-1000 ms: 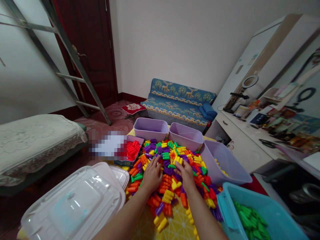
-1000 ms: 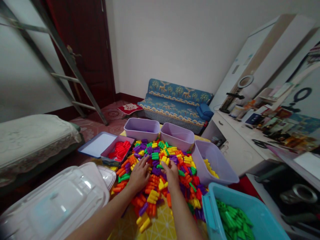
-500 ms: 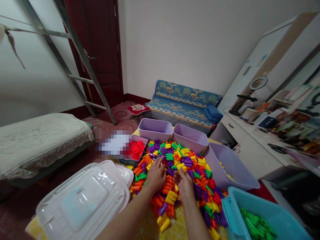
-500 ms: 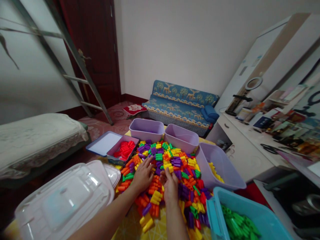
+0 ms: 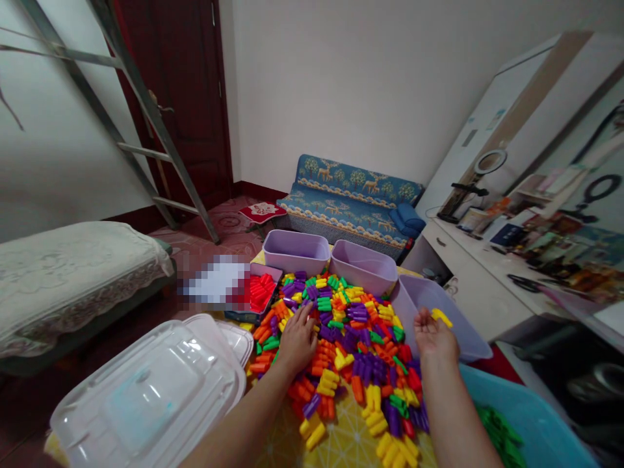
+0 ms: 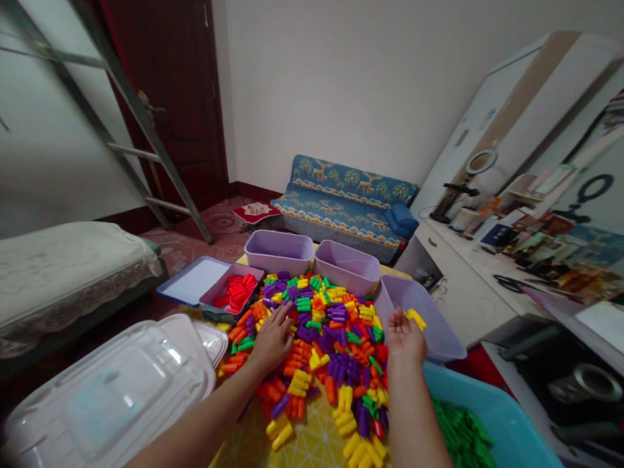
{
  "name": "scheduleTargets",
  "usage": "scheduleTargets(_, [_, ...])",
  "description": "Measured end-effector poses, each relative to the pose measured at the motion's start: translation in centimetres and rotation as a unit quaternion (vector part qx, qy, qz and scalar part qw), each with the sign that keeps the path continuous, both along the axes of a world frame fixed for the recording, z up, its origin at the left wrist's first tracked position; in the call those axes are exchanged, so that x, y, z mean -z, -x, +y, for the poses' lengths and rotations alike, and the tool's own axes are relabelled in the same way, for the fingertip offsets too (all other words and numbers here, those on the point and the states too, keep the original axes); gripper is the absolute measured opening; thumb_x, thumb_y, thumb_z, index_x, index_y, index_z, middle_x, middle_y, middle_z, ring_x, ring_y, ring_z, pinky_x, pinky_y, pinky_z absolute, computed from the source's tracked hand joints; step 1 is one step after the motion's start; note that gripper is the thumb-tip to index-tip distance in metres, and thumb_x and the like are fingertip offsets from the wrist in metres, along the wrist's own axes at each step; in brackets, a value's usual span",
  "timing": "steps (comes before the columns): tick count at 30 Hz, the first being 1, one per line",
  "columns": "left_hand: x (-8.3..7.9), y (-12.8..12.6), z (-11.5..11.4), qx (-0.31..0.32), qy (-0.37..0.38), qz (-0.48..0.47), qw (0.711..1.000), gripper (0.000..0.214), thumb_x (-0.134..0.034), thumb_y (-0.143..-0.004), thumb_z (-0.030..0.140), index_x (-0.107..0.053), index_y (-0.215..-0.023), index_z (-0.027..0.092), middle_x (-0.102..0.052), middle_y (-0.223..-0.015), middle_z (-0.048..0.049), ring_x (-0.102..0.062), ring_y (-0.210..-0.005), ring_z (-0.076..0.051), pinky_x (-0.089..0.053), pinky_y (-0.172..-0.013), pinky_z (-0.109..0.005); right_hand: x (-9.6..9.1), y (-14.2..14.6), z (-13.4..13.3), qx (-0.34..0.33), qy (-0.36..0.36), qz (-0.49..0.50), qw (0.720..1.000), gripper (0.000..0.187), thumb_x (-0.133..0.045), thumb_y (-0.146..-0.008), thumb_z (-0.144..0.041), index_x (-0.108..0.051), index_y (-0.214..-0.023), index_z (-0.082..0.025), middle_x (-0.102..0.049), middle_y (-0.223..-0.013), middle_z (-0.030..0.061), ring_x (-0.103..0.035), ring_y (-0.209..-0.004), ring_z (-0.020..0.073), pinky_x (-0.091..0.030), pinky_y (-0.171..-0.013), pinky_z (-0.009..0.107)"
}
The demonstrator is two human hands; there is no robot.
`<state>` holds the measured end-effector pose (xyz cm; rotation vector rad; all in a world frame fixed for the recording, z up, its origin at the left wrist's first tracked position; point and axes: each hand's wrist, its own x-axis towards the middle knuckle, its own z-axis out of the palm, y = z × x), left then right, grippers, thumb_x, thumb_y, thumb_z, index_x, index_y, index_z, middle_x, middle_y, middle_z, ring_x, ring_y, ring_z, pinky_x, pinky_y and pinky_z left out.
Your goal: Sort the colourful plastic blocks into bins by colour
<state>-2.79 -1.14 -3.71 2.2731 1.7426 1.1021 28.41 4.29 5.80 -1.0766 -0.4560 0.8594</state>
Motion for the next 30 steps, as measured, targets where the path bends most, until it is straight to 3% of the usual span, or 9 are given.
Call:
scheduleTargets(5, [-0.1,0.0,-0.1,-0.003,0.0,0.011,1.0,0.026,-0.051,-0.079,0.011,-0.061,-0.1,0.022,-0.042,-0.149,-0.005,-0.039,-0.136,-0.026,-0.038,-0.11,-0.047,1.2,1.7,-1.2,0.033,0.033,0.062,0.997,0.002,-0.055,-0.075,-0.02,-0.055,-0.077,-0.02,-0.066,-0.079,0.0005,-0.062,-0.066,0.0087,-0.053,-0.061,0.02])
scheduleTargets(10, [-0.1,0.0,0.0,0.001,-0.002,0.011,1.0,0.026,-0.051,-0.078,0.01,-0.061,-0.1,0.022,-0.043,-0.148,-0.0052,-0.039,-0.136,-0.027,-0.037,-0.111,-0.047,4.4,5.4,-2.2,-0.07,0.061,-0.135,0.987,0.045,-0.069,-0.062,-0.039,-0.062,-0.101,-0.018,-0.07,-0.099,0.007,-0.067,-0.09,0.0195,-0.055,-0.078,0.033])
scheduleTargets(12, [0.0,0.1,0.1,0.004,-0.004,0.014,1.0,0.026,-0.051,-0.079,0.011,-0.061,-0.1,0.022,-0.043,-0.148,-0.0053,-0.039,-0.136,-0.027,-0.037,-0.111,-0.047,5.8,6.5,-2.0,-0.08,0.074,-0.289,0.951,0.053,-0.065,-0.064,-0.043,-0.062,-0.108,-0.016,-0.068,-0.112,0.012,-0.063,-0.106,0.0249,-0.049,-0.092,0.041])
scheduleTargets(15, [0.2,0.1,0.1,0.003,-0.005,0.019,1.0,0.026,-0.051,-0.079,0.012,-0.061,-0.101,0.021,-0.042,-0.149,-0.0056,-0.037,-0.137,-0.027,-0.037,-0.112,-0.046,7.1,8.0,-1.4,-0.085,0.076,-0.497,0.86,0.06,-0.059,-0.069,-0.04,-0.057,-0.122,-0.012,-0.058,-0.13,0.0169,-0.051,-0.125,0.0291,-0.036,-0.107,0.047])
scheduleTargets(18, [0.2,0.1,0.1,0.002,0.001,0.024,1.0,0.036,-0.051,-0.079,0.011,-0.06,-0.112,0.021,-0.04,-0.15,-0.006,-0.036,-0.138,-0.026,-0.034,-0.114,-0.045,7.3,10.0,-1.0,-0.118,0.09,-0.611,0.777,0.064,-0.058,-0.072,-0.032,-0.052,-0.132,-0.011,-0.051,-0.139,0.0182,-0.042,-0.133,0.0312,-0.031,-0.111,0.049])
scheduleTargets(20, [0.2,0.1,0.1,0.004,0.006,0.027,1.0,0.047,-0.052,-0.079,0.011,-0.054,-0.125,0.021,-0.039,-0.15,-0.006,-0.036,-0.138,-0.025,-0.033,-0.115,-0.044,7.0,11.7,-1.0,-0.15,0.083,-0.642,0.748,0.064,-0.059,-0.073,-0.028,-0.052,-0.134,-0.013,-0.044,-0.145,0.0178,-0.04,-0.135,0.0313,-0.032,-0.111,0.047])
scheduleTargets(22, [0.1,0.1,0.1,0.004,0.011,0.03,0.999,0.055,-0.052,-0.079,0.011,-0.049,-0.133,0.022,-0.039,-0.15,-0.0057,-0.036,-0.138,-0.024,-0.033,-0.115,-0.043,6.6,13.4,-1.5,-0.187,0.051,-0.645,0.74,0.061,-0.059,-0.075,-0.027,-0.052,-0.134,-0.015,-0.039,-0.149,0.0161,-0.041,-0.134,0.0294,-0.035,-0.11,0.045])
scheduleTargets(26, [0.0,0.1,0.1,-0.001,0.018,0.036,0.999,0.053,-0.052,-0.081,0.013,-0.049,-0.134,0.023,-0.04,-0.15,-0.0058,-0.036,-0.138,-0.025,-0.034,-0.114,-0.044,6.4,15.2,-4.1,-0.233,-0.044,-0.613,0.753,0.053,-0.054,-0.083,-0.027,-0.051,-0.135,-0.021,-0.05,-0.142,0.0098,-0.046,-0.131,0.0222,-0.037,-0.11,0.041])
scheduleTargets(30, [0.0,0.1,0.1,-0.004,0.017,0.036,0.999,0.054,-0.053,-0.081,0.013,-0.05,-0.134,0.023,-0.04,-0.15,-0.0059,-0.035,-0.138,-0.025,-0.033,-0.114,-0.044,7.3,13.1,-7.6,-0.103,-0.082,-0.602,0.788,0.038,-0.049,-0.09,-0.033,-0.059,-0.125,-0.02,-0.059,-0.13,0.0108,-0.051,-0.123,0.0213,-0.041,-0.105,0.042])
